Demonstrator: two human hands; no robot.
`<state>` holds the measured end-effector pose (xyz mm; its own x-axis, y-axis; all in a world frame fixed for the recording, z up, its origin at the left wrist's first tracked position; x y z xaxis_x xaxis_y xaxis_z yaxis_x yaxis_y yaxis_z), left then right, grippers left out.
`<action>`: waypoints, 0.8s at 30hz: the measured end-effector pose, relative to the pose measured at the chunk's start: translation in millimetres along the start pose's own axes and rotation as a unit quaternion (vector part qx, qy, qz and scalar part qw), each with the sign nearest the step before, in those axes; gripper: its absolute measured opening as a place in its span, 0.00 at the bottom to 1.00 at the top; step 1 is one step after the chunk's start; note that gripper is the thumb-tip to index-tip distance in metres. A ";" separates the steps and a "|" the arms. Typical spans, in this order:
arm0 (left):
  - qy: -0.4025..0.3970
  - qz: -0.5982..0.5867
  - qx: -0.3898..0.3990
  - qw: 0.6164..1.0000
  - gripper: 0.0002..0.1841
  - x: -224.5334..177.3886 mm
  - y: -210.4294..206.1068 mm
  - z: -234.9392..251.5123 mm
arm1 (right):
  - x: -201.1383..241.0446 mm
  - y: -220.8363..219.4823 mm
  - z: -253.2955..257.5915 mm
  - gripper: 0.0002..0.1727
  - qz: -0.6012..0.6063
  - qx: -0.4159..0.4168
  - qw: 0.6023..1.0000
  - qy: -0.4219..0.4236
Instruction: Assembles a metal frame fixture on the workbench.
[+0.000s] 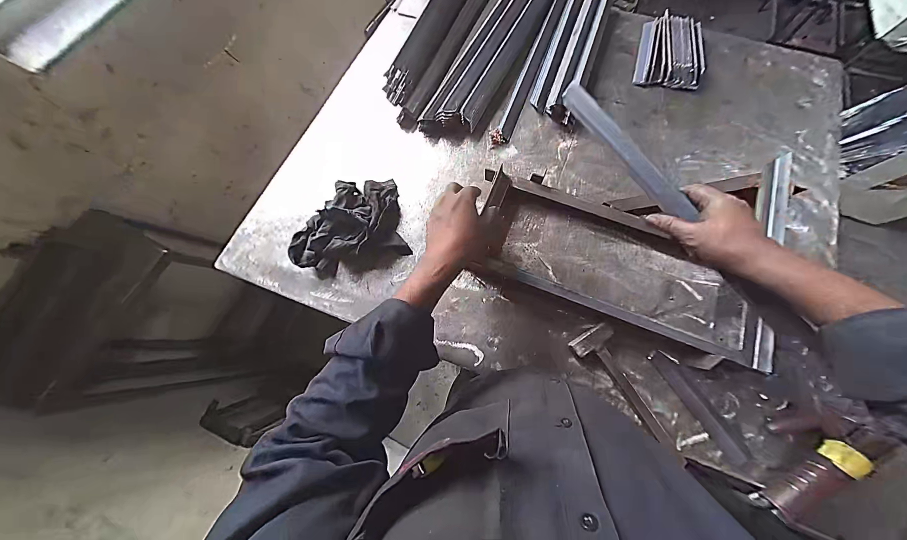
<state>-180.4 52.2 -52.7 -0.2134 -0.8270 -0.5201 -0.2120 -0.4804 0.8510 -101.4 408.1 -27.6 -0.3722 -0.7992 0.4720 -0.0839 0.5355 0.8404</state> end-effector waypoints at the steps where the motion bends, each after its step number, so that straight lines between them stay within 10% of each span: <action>1: 0.025 0.012 0.012 1.000 0.27 11.2 -6.1 3.6 | 0.9 -0.6 -3.4 0.27 -0.026 -0.004 0.999 0.045; 24: 0.120 -0.001 0.068 0.990 0.21 38.0 -40.6 20.4 | -16.6 -52.3 51.2 0.28 -0.218 0.027 0.939 0.263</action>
<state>-199.3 46.3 -108.6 0.0166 -0.8798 -0.4750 -0.3415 -0.4515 0.8243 -138.1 407.3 -92.9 0.2161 -0.9625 0.1638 -0.1741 0.1270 0.9765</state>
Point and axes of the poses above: each hand's wrist, its own z-axis towards the middle knuckle, its own y-axis out of the back of the hand, x = y × z, the point moved 9 cm from there along z, towards the middle knuckle, and after that the axes turned 8 degrees about -y, right-handed, at the moved point
